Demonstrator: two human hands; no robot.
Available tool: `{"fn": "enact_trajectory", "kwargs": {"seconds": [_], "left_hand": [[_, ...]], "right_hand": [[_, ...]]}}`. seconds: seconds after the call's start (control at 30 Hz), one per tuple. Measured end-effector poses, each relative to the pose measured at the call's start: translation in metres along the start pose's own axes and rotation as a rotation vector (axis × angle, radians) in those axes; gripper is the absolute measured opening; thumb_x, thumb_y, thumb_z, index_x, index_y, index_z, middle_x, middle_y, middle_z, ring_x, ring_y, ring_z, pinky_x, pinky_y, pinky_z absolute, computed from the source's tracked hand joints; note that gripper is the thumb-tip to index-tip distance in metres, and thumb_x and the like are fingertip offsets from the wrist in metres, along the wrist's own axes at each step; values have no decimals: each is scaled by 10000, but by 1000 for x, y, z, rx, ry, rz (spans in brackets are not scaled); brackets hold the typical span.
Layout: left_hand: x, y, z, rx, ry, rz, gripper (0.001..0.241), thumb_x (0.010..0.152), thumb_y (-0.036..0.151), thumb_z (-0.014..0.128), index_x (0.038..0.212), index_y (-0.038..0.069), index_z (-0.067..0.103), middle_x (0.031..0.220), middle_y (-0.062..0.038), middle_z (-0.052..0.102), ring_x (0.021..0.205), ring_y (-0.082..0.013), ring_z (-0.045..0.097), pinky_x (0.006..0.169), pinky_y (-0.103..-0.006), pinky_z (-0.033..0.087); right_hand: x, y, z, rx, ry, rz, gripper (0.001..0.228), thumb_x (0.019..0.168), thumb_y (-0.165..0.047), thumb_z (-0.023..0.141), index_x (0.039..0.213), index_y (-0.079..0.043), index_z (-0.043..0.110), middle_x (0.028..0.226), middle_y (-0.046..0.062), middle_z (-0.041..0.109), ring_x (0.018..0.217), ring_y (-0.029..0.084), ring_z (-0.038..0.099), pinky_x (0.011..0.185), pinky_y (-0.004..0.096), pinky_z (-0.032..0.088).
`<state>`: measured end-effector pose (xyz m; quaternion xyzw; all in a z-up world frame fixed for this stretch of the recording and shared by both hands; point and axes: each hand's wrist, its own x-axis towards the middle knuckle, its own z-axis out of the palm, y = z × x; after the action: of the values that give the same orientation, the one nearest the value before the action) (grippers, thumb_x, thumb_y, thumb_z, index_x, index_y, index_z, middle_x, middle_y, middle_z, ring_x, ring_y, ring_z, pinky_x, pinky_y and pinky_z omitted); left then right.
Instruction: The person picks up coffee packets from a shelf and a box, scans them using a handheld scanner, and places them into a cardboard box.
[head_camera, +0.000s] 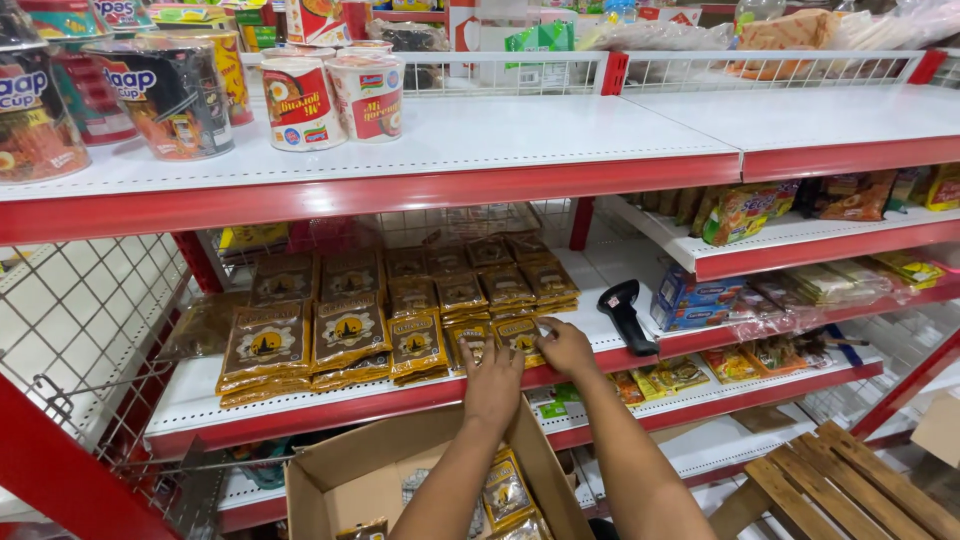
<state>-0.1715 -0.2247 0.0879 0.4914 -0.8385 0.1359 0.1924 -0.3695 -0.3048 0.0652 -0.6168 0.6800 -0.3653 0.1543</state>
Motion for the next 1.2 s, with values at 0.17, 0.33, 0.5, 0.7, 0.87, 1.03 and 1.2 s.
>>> {"fn": "enact_trajectory", "kwargs": {"seconds": [0.17,0.33,0.5,0.7,0.87,1.03,1.2], "left_hand": [[6,-1,5,-39,30,-18,382,916,111,537,1285,123,633,1391,-110,587,1414,-339,406,1144,-780,97],[6,-2,7,-76,-19,-36,389,925,108,528,1304,115,618,1408,-105,574,1432,-337,392,1151,-786,80],[-8,-5,22,-78,256,39,392,886,118,570,1271,66,625,1368,-167,607,1415,-378,444,1213,-583,230],[-86,-31,-27,-456,-34,377,275,902,201,650,1125,43,619,1158,-165,687,1118,-330,651,952,-456,547],[-141,-64,10,-442,-431,-8,194,985,244,617,1063,73,665,1001,-179,733,952,-358,721,831,-493,580],[-189,-92,85,-299,-931,-187,273,876,121,636,1127,72,733,1155,-213,714,1068,-368,708,886,-479,584],[-219,-110,126,-227,-1043,-194,303,857,50,620,1127,27,755,1250,-209,699,1152,-361,689,940,-460,581]], "right_hand": [[-8,-7,2,-84,58,-53,470,819,-397,719,1252,-216,742,1036,194,728,965,341,706,895,413,550],[-12,-13,0,-85,66,-30,433,820,-368,700,1216,-204,760,1004,181,729,925,334,715,875,413,560],[-19,-22,-2,-44,102,10,545,860,-469,700,1274,-115,681,843,152,723,832,322,710,789,422,560],[-61,-31,-10,58,388,-294,561,962,-284,721,1349,80,539,1006,220,666,921,342,666,835,410,526],[-154,-89,19,8,293,-318,266,1022,-200,683,1116,41,620,1090,224,663,1047,348,640,949,426,520],[-178,-41,117,-331,-406,-214,152,955,-150,644,1037,-24,666,1164,198,657,1157,378,635,1012,467,519],[-161,83,207,-673,-466,-380,461,918,-233,584,1293,24,511,1398,283,541,1346,486,444,1048,560,420]]}}
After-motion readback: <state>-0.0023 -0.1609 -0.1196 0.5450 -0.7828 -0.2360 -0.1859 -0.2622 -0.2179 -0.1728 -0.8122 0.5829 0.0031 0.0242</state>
